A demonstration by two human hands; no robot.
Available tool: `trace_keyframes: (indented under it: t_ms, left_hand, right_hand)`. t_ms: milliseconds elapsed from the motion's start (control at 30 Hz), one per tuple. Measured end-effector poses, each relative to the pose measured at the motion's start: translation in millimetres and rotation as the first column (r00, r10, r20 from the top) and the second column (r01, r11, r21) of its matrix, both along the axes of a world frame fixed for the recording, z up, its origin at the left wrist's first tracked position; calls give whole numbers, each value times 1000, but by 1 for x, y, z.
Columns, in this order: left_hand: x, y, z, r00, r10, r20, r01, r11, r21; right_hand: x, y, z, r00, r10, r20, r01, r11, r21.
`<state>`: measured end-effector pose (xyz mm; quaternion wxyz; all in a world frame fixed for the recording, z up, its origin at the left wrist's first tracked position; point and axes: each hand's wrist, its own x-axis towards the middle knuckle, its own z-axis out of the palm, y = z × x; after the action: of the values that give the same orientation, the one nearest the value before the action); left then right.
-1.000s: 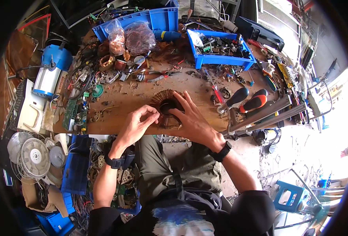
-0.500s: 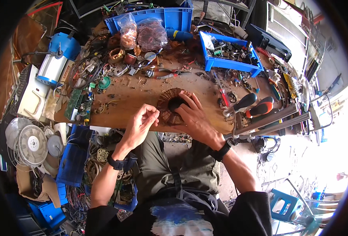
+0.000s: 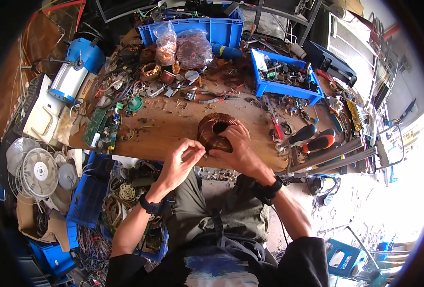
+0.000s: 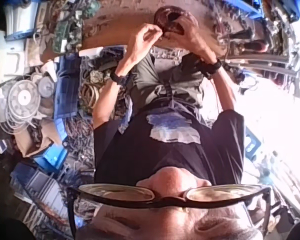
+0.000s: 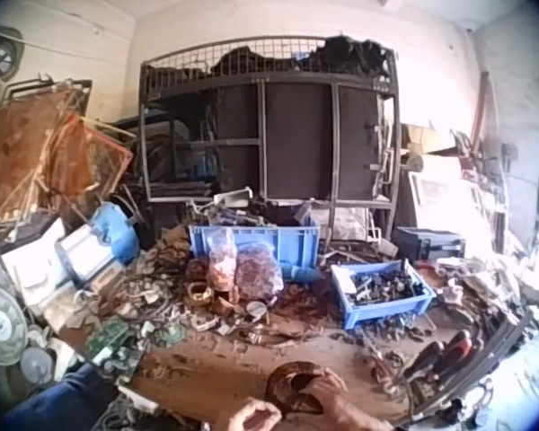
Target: The person winds copper wire by hand around a rectangular laminated core, repeatedly wrapping and adjusting the coil. The person holds the core with one hand and guides the wire with the other, occasionally repositioning the coil on the workbench.
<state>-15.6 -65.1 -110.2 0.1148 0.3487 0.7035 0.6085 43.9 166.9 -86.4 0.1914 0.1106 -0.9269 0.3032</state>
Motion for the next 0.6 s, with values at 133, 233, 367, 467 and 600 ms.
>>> trace_keyframes:
  t_ms: [133, 233, 367, 467, 600]
  left_hand:
    - [1, 5, 15, 983, 9, 182, -34, 990, 139]
    - [-11, 11, 28, 985, 26, 168, -51, 988, 146]
    - [-18, 15, 33, 987, 1, 158, -19, 994, 112]
    - [-20, 9, 23, 992, 32, 119, -36, 999, 34]
    - [-25, 10, -1, 961, 105, 257, -125, 990, 65]
  right_hand:
    - [-1, -4, 29, 929, -77, 362, 217, 906, -363]
    - [-5, -11, 31, 891, 105, 442, 326, 532, -782]
    - [-8, -15, 28, 883, 167, 438, 338, 420, -842]
    - [-9, -16, 31, 880, 169, 444, 346, 411, -843]
    - [-9, -15, 25, 871, 200, 449, 341, 414, -844]
